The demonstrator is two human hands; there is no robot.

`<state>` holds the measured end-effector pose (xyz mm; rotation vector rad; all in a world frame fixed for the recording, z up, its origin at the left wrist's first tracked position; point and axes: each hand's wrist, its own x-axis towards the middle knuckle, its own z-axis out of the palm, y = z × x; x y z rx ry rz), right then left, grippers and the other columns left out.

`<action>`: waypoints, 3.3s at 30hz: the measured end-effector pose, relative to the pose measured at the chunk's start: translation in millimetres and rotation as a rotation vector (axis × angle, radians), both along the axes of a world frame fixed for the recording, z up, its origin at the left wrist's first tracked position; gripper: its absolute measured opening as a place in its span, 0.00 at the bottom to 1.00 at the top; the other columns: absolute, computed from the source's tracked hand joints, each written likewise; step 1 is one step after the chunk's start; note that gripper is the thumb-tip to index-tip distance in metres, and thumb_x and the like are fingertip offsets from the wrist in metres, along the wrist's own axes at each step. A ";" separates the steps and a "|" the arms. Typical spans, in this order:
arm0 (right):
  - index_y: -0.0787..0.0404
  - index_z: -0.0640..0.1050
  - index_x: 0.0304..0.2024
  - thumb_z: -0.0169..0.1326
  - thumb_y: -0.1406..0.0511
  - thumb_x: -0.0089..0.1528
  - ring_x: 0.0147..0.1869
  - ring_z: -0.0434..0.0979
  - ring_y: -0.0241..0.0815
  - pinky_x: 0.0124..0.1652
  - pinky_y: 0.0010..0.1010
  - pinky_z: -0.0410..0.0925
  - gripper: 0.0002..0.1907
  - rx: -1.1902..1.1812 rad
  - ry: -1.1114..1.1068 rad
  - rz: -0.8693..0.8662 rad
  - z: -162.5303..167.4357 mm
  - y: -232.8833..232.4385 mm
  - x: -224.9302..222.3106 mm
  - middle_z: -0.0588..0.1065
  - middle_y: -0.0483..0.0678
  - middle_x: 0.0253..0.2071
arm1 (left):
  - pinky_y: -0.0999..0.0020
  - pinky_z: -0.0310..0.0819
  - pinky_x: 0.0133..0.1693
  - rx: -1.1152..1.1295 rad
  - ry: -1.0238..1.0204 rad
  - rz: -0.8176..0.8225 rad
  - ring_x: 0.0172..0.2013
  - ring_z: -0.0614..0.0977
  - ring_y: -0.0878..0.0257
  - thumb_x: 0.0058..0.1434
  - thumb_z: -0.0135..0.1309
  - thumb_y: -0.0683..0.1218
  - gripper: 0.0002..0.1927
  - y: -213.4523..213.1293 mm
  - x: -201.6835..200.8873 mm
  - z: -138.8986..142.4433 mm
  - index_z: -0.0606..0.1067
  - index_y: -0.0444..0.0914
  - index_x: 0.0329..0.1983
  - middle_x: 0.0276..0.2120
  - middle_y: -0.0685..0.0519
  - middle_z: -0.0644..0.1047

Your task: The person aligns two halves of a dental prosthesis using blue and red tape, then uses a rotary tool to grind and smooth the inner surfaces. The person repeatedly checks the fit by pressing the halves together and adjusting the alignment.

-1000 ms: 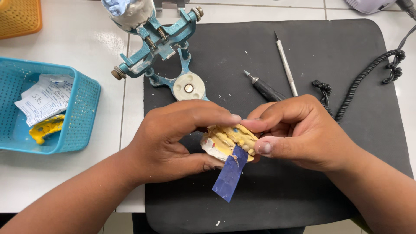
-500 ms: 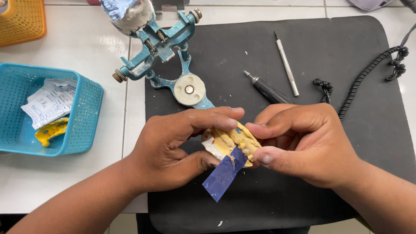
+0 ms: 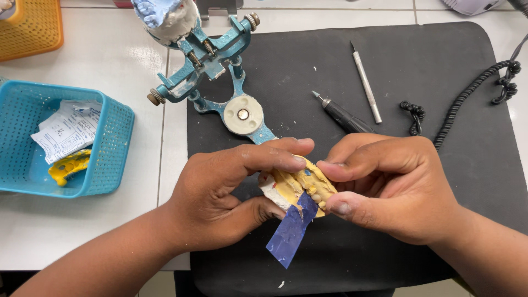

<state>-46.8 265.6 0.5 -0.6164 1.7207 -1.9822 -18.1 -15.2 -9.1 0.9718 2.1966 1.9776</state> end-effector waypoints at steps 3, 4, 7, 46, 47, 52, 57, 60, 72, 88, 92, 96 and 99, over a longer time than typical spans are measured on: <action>0.72 0.82 0.48 0.66 0.74 0.59 0.44 0.83 0.37 0.41 0.25 0.77 0.15 0.007 0.021 -0.008 1.5 0.2 1.2 0.80 0.58 0.45 | 0.76 0.82 0.53 0.003 -0.005 -0.007 0.53 0.86 0.66 0.67 0.66 0.46 0.23 -0.5 0.5 -0.7 0.72 0.41 0.62 0.65 0.47 0.77; 0.72 0.82 0.48 0.65 0.74 0.59 0.45 0.83 0.37 0.41 0.26 0.77 0.15 0.005 0.026 -0.007 1.7 0.0 1.3 0.80 0.58 0.45 | 0.76 0.82 0.52 -0.003 -0.010 -0.005 0.53 0.87 0.66 0.67 0.66 0.46 0.23 -0.8 0.6 -0.8 0.73 0.41 0.63 0.65 0.47 0.77; 0.73 0.82 0.48 0.65 0.74 0.59 0.47 0.83 0.39 0.44 0.28 0.79 0.15 -0.015 0.044 -0.003 2.0 -0.4 1.8 0.80 0.59 0.46 | 0.74 0.84 0.55 0.005 -0.020 -0.021 0.56 0.86 0.64 0.68 0.65 0.46 0.22 -0.5 0.3 -0.5 0.72 0.40 0.62 0.65 0.47 0.77; 0.74 0.80 0.45 0.64 0.75 0.57 0.45 0.84 0.39 0.44 0.27 0.80 0.13 -0.034 0.165 -0.030 17.3 -10.2 12.7 0.80 0.58 0.43 | 0.67 0.87 0.52 -0.133 0.368 0.132 0.50 0.88 0.56 0.58 0.68 0.38 0.23 11.7 0.1 28.8 0.74 0.37 0.55 0.53 0.43 0.80; 0.74 0.80 0.45 0.63 0.75 0.57 0.45 0.84 0.38 0.44 0.27 0.79 0.13 -0.028 0.167 -0.032 17.8 -10.1 13.6 0.80 0.58 0.43 | 0.66 0.87 0.52 -0.133 0.382 0.132 0.50 0.88 0.55 0.58 0.67 0.37 0.22 11.6 0.0 28.8 0.74 0.36 0.55 0.53 0.43 0.80; 0.73 0.82 0.43 0.65 0.75 0.57 0.43 0.82 0.37 0.41 0.25 0.77 0.11 0.017 0.227 -0.033 15.8 -8.7 16.9 0.80 0.56 0.40 | 0.66 0.85 0.51 -0.099 0.418 0.103 0.50 0.87 0.54 0.59 0.67 0.36 0.23 10.5 1.6 24.8 0.72 0.35 0.55 0.51 0.42 0.80; 0.73 0.82 0.45 0.64 0.76 0.59 0.44 0.82 0.37 0.41 0.25 0.75 0.12 0.082 0.210 -0.061 6.8 -6.9 13.9 0.81 0.56 0.42 | 0.68 0.85 0.53 -0.160 0.354 0.149 0.52 0.87 0.56 0.58 0.67 0.34 0.25 11.2 2.3 20.4 0.73 0.38 0.57 0.54 0.44 0.80; 0.74 0.80 0.46 0.62 0.76 0.61 0.44 0.82 0.40 0.42 0.29 0.76 0.11 0.036 0.036 -0.045 1.5 -3.4 1.1 0.80 0.57 0.43 | 0.70 0.83 0.54 -0.141 0.268 0.132 0.54 0.86 0.58 0.57 0.67 0.35 0.27 9.7 -2.4 19.3 0.73 0.40 0.60 0.59 0.46 0.78; 0.72 0.75 0.53 0.49 0.69 0.70 0.42 0.84 0.47 0.39 0.34 0.78 0.13 -0.221 -0.394 -0.090 -8.9 -1.0 -44.7 0.78 0.66 0.46 | 0.68 0.82 0.51 -0.165 0.360 0.223 0.50 0.85 0.58 0.52 0.70 0.39 0.20 -3.9 -24.0 14.1 0.74 0.38 0.44 0.47 0.49 0.79; 0.73 0.75 0.54 0.47 0.67 0.72 0.38 0.83 0.43 0.34 0.31 0.76 0.14 -0.257 -0.458 0.026 -8.3 3.2 -44.2 0.79 0.65 0.42 | 0.55 0.75 0.56 -0.401 0.675 -0.127 0.49 0.78 0.51 0.58 0.60 0.41 0.09 13.9 -20.3 5.2 0.72 0.39 0.38 0.42 0.51 0.77; 0.74 0.75 0.54 0.47 0.67 0.72 0.38 0.82 0.43 0.33 0.31 0.76 0.14 -0.269 -0.440 0.047 -7.9 3.5 -43.1 0.79 0.65 0.42 | 0.54 0.74 0.55 -0.401 0.587 -0.183 0.52 0.78 0.48 0.57 0.62 0.44 0.12 20.9 -22.9 6.1 0.74 0.38 0.42 0.42 0.49 0.76; 0.75 0.75 0.53 0.46 0.66 0.73 0.37 0.82 0.42 0.32 0.30 0.76 0.16 -0.265 -0.425 0.067 -7.0 2.1 -44.1 0.79 0.64 0.41 | 0.43 0.69 0.61 -0.390 0.593 -0.139 0.50 0.79 0.52 0.53 0.65 0.50 0.16 20.1 -27.3 8.5 0.72 0.40 0.37 0.40 0.52 0.77; 0.75 0.75 0.53 0.47 0.65 0.73 0.36 0.82 0.42 0.31 0.30 0.76 0.16 -0.243 -0.413 0.070 -5.5 2.9 -42.8 0.79 0.64 0.40 | 0.52 0.72 0.54 -0.291 0.438 0.020 0.46 0.80 0.55 0.48 0.70 0.58 0.25 16.1 -23.7 7.8 0.72 0.41 0.39 0.39 0.53 0.77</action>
